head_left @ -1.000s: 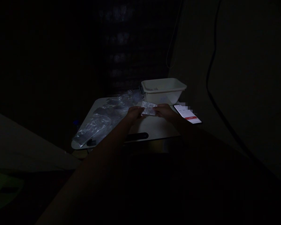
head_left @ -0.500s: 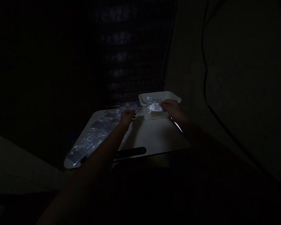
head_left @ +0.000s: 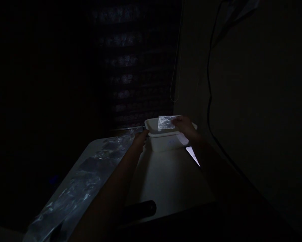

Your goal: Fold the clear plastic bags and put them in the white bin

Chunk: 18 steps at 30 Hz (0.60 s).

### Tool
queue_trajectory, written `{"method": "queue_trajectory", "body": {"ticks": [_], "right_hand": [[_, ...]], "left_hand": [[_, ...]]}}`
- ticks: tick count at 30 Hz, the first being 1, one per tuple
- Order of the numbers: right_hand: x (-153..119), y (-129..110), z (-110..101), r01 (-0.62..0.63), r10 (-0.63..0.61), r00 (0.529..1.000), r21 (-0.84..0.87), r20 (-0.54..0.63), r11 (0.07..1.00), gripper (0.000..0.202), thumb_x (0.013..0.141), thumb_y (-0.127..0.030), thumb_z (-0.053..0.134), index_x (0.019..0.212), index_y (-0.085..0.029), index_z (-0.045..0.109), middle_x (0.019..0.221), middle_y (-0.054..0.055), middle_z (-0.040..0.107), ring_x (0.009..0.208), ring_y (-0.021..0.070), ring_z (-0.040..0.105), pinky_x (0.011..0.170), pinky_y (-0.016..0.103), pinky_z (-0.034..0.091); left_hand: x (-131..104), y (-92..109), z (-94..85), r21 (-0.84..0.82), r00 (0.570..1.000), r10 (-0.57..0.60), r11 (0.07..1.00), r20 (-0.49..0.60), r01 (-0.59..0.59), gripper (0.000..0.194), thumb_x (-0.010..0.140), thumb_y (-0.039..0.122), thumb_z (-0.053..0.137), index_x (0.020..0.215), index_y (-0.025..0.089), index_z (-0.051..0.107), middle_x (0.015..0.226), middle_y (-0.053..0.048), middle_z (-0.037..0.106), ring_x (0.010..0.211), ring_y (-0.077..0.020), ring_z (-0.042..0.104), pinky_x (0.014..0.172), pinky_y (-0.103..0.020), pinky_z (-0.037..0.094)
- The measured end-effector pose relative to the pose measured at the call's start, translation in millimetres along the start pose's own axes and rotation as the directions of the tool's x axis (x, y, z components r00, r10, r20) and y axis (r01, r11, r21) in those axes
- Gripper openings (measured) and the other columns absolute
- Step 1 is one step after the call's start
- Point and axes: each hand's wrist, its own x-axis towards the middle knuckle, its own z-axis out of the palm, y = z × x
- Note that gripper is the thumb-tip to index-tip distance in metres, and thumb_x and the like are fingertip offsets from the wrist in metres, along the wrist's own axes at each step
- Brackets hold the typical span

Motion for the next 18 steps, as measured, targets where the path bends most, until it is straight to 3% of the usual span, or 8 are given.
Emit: {"method": "queue_trajectory", "body": {"ticks": [7, 13, 18], "right_hand": [[-5.8, 5.7, -11.4, -0.007, 0.008, 1.0, 0.033, -0.019, 0.999, 0.021, 0.054, -0.036, 0.05, 0.047, -0.017, 0.045, 0.042, -0.004, 0.041, 0.04, 0.0071, 0.036, 0.039, 0.021, 0.026], [-16.0, -1.5, -18.5, 0.022, -0.022, 0.99, -0.002, 0.139, 1.0, 0.022, 0.053, -0.035, 0.051, 0.043, -0.017, 0.044, 0.04, -0.005, 0.041, 0.039, 0.0063, 0.036, 0.04, 0.02, 0.027], [-15.7, 4.1, -6.9, 0.055, -0.041, 0.965, -0.048, 0.26, 0.997, 0.018, 0.053, -0.027, 0.053, 0.041, -0.016, 0.047, 0.038, -0.004, 0.044, 0.041, 0.0072, 0.041, 0.043, 0.02, 0.031]], "left_hand": [[-7.1, 1.0, -7.3, -0.129, 0.982, 0.032, 0.992, 0.186, -0.008, 0.014, 0.057, 0.021, 0.056, 0.065, 0.015, 0.047, 0.054, 0.003, 0.049, 0.045, -0.0064, 0.046, 0.047, -0.019, 0.035], [-20.3, 0.0, -11.2, -0.184, 0.969, 0.065, 0.983, 0.239, -0.021, 0.025, 0.058, 0.011, 0.055, 0.079, 0.016, 0.043, 0.057, 0.003, 0.052, 0.045, -0.0076, 0.049, 0.043, -0.019, 0.039], [-25.6, 1.3, -14.8, -0.189, 0.954, 0.08, 0.982, 0.291, -0.024, 0.031, 0.057, 0.007, 0.054, 0.083, 0.018, 0.041, 0.068, 0.0, 0.055, 0.052, -0.0101, 0.054, 0.046, -0.021, 0.043]]}}
